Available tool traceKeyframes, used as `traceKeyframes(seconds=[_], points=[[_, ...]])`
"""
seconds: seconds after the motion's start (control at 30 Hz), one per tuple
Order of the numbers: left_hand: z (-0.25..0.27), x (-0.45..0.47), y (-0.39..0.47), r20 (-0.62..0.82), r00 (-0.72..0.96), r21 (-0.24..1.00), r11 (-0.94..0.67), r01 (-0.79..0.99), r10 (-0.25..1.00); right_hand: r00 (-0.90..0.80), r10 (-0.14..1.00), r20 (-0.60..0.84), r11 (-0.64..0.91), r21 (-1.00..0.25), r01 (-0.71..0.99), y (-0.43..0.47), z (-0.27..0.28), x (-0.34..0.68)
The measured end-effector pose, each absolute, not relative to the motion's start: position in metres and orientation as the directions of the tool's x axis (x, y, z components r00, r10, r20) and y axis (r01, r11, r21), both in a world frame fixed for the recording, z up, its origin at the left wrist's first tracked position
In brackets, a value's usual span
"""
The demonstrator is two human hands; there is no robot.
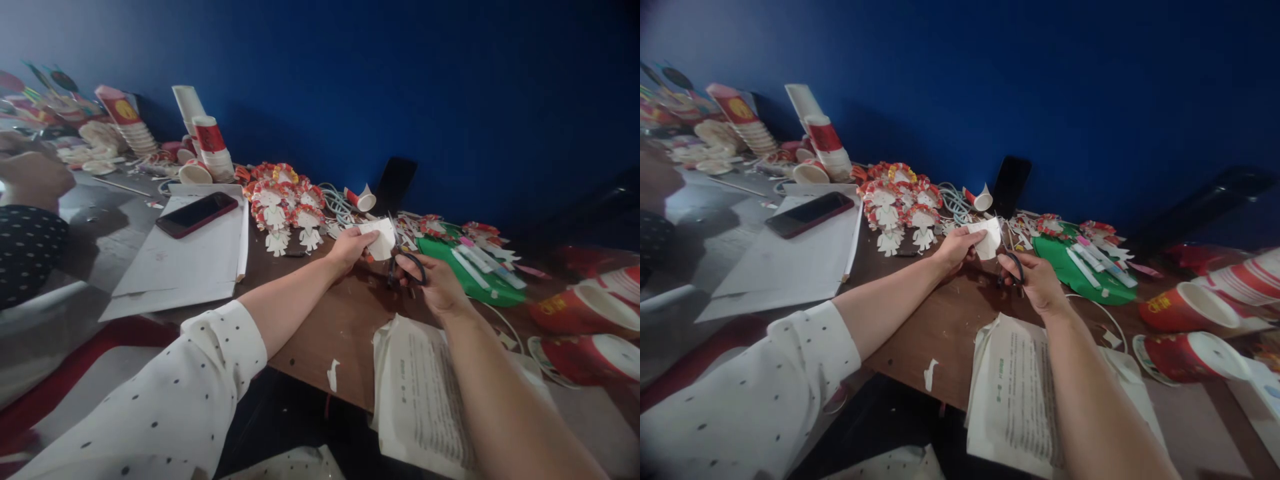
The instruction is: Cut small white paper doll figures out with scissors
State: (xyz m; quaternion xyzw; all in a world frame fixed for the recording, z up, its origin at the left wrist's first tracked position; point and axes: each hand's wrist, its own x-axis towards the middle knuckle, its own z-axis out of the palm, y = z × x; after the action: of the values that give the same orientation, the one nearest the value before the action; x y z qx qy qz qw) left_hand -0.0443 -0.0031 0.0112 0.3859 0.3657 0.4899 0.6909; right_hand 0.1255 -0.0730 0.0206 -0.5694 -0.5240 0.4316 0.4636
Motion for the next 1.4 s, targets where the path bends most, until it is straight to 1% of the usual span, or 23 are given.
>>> traceKeyframes(seconds=[0.77, 0.97, 1.23, 1.4], points=[[0.0082, -0.0436, -0.0017, -0.118, 0.25, 0.89, 0.214, -0.402, 0.961, 0.072, 0.997, 0.026, 0.007, -0.968, 0.253, -0.0745, 0.0196, 0.1268], [0.0081, -0.0437, -0.0021, -0.111, 0.259, 0.887, 0.213, -0.409, 0.96, 0.068, 0.998, 0.015, -0.002, -0.97, 0.243, -0.0731, 0.0163, 0.1294], [0.0106, -0.0432, -0.0031, -0.134, 0.277, 0.866, 0.248, -0.434, 0.951, 0.068, 0.998, 0.017, 0.0, -0.967, 0.253, -0.0729, 0.0166, 0.1287], [0.0115, -0.043, -0.0038, -0.121, 0.281, 0.872, 0.238, -0.427, 0.952, 0.06, 0.998, 0.015, 0.0, -0.969, 0.249, -0.0737, 0.0186, 0.1272]])
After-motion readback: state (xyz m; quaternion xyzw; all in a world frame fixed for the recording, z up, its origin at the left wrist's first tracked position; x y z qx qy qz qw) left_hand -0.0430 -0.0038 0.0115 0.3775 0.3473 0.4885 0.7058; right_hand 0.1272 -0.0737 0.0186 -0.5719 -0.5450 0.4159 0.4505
